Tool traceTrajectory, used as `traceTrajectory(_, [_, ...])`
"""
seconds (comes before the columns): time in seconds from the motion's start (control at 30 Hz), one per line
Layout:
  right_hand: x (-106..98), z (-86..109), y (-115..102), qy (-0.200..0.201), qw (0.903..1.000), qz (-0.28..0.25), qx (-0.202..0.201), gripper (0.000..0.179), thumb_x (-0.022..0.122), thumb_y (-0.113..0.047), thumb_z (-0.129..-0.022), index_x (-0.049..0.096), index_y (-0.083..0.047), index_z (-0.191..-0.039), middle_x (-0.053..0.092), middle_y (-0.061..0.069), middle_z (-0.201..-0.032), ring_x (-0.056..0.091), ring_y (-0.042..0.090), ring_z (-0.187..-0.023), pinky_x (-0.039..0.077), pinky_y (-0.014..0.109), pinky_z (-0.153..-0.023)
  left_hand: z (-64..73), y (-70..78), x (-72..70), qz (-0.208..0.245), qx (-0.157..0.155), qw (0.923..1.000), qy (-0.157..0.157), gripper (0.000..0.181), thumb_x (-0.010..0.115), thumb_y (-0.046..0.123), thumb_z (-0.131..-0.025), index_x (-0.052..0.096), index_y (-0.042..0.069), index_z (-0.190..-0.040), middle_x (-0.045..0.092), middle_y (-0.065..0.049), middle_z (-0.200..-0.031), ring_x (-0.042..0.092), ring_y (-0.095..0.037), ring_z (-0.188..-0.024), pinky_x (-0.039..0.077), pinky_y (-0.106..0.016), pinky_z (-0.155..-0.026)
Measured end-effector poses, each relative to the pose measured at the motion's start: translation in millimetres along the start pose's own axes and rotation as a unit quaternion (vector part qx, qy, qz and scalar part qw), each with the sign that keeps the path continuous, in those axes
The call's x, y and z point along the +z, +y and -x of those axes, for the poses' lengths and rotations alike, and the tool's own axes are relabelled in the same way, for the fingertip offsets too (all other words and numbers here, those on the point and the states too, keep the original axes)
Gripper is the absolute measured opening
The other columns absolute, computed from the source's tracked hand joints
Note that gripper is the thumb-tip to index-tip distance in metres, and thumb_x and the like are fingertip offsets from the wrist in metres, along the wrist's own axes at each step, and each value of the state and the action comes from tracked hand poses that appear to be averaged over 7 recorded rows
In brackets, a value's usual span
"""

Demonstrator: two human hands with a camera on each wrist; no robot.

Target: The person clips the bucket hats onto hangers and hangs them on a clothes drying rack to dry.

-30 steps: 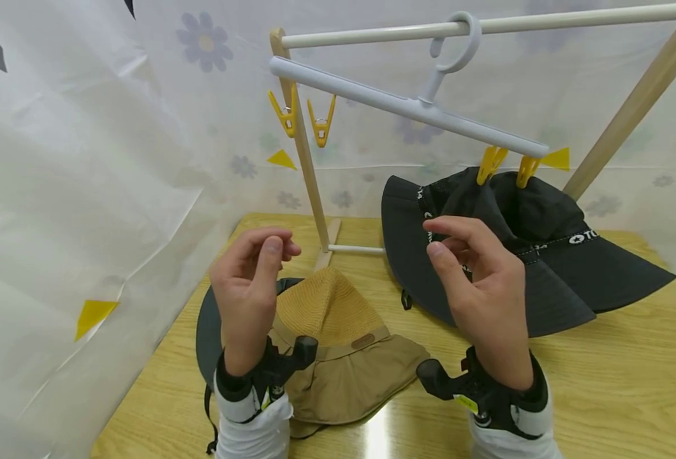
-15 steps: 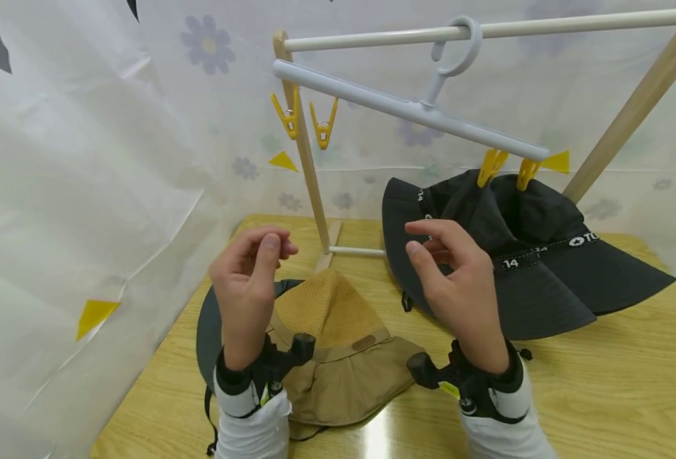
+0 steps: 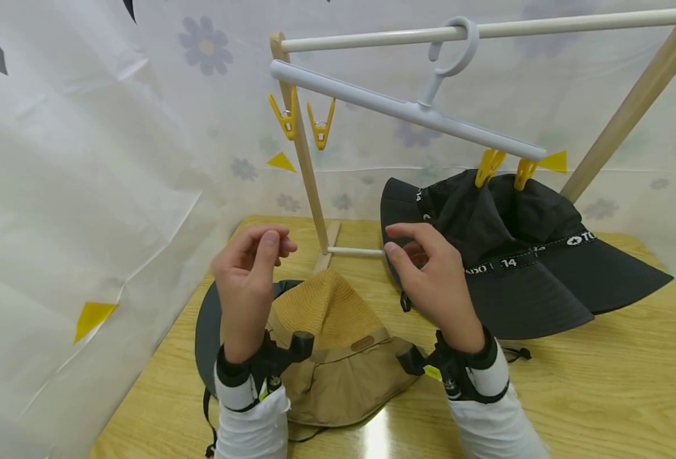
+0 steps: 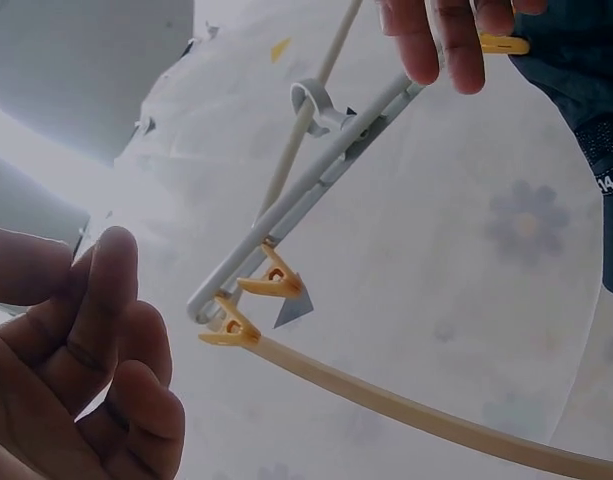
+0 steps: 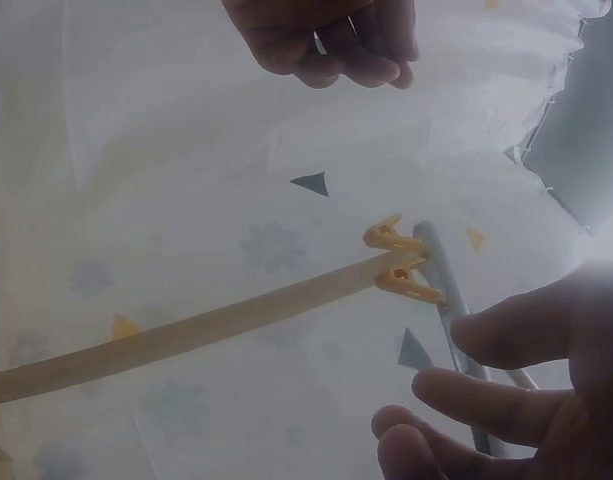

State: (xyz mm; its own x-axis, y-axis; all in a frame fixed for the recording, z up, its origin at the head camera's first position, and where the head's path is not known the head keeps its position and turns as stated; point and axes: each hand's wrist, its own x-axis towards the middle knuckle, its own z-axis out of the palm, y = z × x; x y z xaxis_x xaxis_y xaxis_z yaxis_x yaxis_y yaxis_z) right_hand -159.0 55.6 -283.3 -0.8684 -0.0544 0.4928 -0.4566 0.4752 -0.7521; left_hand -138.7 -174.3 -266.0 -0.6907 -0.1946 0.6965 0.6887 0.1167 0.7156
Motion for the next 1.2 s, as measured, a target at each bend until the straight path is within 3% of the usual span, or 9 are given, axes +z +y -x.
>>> traceTrajectory(0.5, [17.2, -6.9, 13.1, -0.045, 0.9989, 0.002, 0.014, 0.029, 0.065, -0.015, -0.096, 0.065, -0.009, -0.125, 0.064, 0.011, -0.11, 0.061, 0.021, -0.077, 0.048, 0.033, -0.065, -4.2, -17.9, 2.6, -0.054, -0.051, 0.997, -0.021, 0.022, 0.056, 0.01, -0.101, 0.069, -0.007, -0.103, 0.068, 0.015, -0.084, 0.06, -0.011, -0.076, 0.048, -0.021, -0.068])
traceTrajectory(0.83, [26.1, -7.2, 13.7, -0.064, 0.9979, 0.005, 0.006, 0.03, 0.065, -0.015, -0.096, 0.065, -0.006, -0.124, 0.064, 0.012, -0.11, 0.064, 0.023, -0.082, 0.049, 0.033, -0.068, -7.7, -28.8, 8.0, -0.071, -0.078, 0.9939, -0.031, 0.02, 0.057, 0.013, -0.101, 0.071, -0.002, -0.104, 0.069, 0.014, -0.083, 0.061, -0.018, -0.076, 0.049, -0.022, -0.067])
traceTrajectory(1.0, [26.0, -7.1, 14.9, -0.07, 0.9975, 0.003, 0.011, 0.031, 0.065, -0.016, -0.096, 0.065, -0.007, -0.125, 0.064, 0.012, -0.111, 0.063, 0.022, -0.082, 0.048, 0.033, -0.067, -7.7, -31.2, 9.6, -0.077, -0.085, 0.9926, -0.04, 0.02, 0.056, 0.013, -0.101, 0.072, 0.0, -0.103, 0.07, 0.002, -0.085, 0.061, -0.022, -0.077, 0.05, -0.023, -0.069])
traceTrajectory(1.2, [26.4, -7.9, 16.2, -0.076, 0.997, 0.002, 0.012, 0.031, 0.065, -0.016, -0.096, 0.064, -0.006, -0.126, 0.063, 0.013, -0.112, 0.064, 0.023, -0.083, 0.047, 0.033, -0.067, -8.4, -34.0, 9.7, -0.083, -0.095, 0.9911, -0.041, 0.021, 0.056, 0.014, -0.102, 0.072, 0.001, -0.104, 0.07, -0.017, -0.09, 0.061, -0.019, -0.078, 0.051, -0.023, -0.072])
